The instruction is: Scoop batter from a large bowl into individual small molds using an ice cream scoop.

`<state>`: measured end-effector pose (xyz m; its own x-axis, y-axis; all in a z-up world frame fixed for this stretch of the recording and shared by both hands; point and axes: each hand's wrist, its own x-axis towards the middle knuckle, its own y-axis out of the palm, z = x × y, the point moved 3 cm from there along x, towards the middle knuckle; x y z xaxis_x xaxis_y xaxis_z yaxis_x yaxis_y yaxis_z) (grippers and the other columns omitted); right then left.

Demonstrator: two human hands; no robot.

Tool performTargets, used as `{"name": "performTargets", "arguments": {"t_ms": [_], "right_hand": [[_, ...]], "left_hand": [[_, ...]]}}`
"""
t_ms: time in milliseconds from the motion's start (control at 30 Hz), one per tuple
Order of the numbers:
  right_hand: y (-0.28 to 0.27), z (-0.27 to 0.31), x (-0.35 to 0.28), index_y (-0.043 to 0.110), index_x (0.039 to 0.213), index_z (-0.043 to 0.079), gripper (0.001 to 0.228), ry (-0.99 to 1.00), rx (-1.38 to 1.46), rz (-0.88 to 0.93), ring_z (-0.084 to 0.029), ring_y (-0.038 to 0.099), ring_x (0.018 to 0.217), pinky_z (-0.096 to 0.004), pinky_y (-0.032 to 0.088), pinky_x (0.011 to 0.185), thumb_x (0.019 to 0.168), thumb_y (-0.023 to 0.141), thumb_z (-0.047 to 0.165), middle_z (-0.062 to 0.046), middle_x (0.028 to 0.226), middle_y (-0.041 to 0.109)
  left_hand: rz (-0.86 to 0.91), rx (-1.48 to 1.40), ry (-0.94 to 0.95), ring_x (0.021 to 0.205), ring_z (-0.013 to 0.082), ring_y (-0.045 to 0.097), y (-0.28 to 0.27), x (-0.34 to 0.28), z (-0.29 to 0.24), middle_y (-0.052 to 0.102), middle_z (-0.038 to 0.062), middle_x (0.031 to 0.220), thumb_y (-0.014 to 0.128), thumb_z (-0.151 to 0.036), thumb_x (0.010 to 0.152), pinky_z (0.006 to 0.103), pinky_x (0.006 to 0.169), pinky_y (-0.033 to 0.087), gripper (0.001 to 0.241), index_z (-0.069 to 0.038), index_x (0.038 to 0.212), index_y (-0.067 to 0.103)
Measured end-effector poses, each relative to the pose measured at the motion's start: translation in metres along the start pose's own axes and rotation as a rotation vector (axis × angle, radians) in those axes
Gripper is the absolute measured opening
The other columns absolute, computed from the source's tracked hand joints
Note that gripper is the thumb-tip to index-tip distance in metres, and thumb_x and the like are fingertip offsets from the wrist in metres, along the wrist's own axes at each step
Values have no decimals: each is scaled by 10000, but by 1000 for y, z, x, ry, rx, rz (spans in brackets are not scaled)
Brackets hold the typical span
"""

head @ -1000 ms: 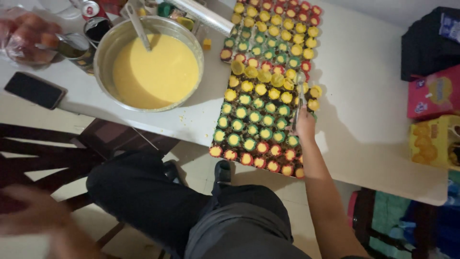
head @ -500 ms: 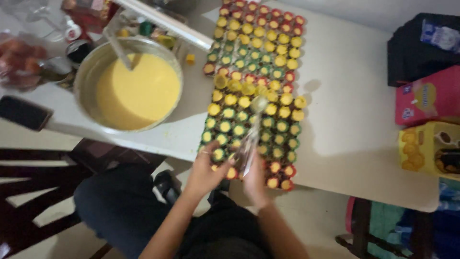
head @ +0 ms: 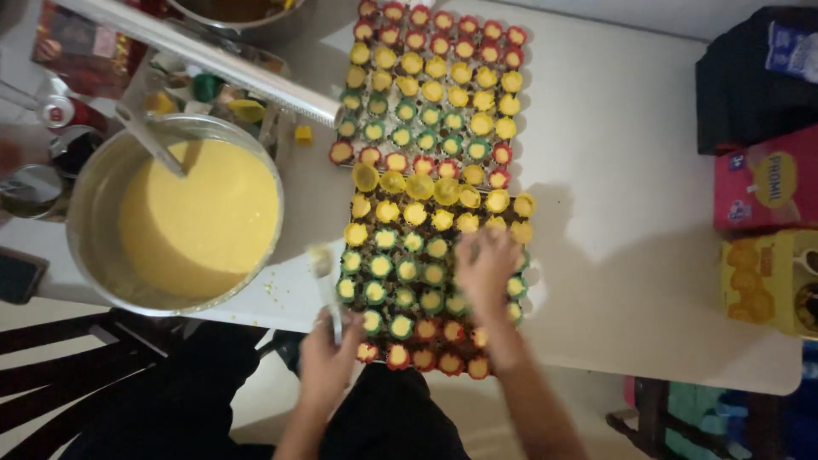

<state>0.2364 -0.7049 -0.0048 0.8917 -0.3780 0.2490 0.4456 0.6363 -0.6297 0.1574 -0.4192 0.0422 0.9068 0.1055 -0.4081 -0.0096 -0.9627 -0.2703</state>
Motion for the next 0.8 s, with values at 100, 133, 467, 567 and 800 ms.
{"name": "performTargets", "arguments": {"t_ms": [100, 133, 467, 567, 800], "right_hand": [[-5, -52, 73, 748, 933, 202, 21, -175, -506, -2, -274, 530, 1152, -482, 367, 1070, 934, 737, 220, -79, 1150, 685], [0, -66, 94, 787, 926, 229, 36, -183, -583, 85, -290, 522, 1135, -510, 329, 1053, 903, 782, 256, -69, 1142, 693], [29, -74, 141, 803, 884, 184, 43, -132, -705, 436, -304, 500, 1102, -485, 317, 1044, 869, 763, 180, -53, 1075, 671], [30, -70, 146, 803, 778, 178, 67, -52, -688, 481, -308, 497, 1103, -490, 310, 1043, 813, 763, 137, -49, 1055, 671], [29, -67, 148, 802, 816, 184, 18, 11, -721, 521, -314, 506, 1074, -482, 312, 1033, 830, 792, 177, -70, 1025, 668]], "left_hand": [[-50, -25, -94, 696, 129, 649, -22, -9, 3, 710, 92, 789, 688, -175, 930, 302, 635, 540, 192, -6, 1013, 651], [-84, -75, -142, 695, 122, 669, -29, -12, 4, 722, 85, 798, 684, -169, 921, 296, 635, 557, 184, -15, 1012, 643], [-45, 106, -208, 630, 96, 635, -59, -39, 39, 739, 70, 731, 713, -159, 898, 271, 559, 504, 157, -40, 1001, 702], [1, 156, -255, 623, 79, 656, -57, -35, 30, 713, 74, 656, 726, -161, 877, 268, 571, 512, 163, -57, 1003, 732], [-8, 181, -274, 653, 95, 707, -53, -35, 28, 751, 59, 680, 725, -184, 884, 263, 601, 543, 185, -53, 1014, 731]]}}
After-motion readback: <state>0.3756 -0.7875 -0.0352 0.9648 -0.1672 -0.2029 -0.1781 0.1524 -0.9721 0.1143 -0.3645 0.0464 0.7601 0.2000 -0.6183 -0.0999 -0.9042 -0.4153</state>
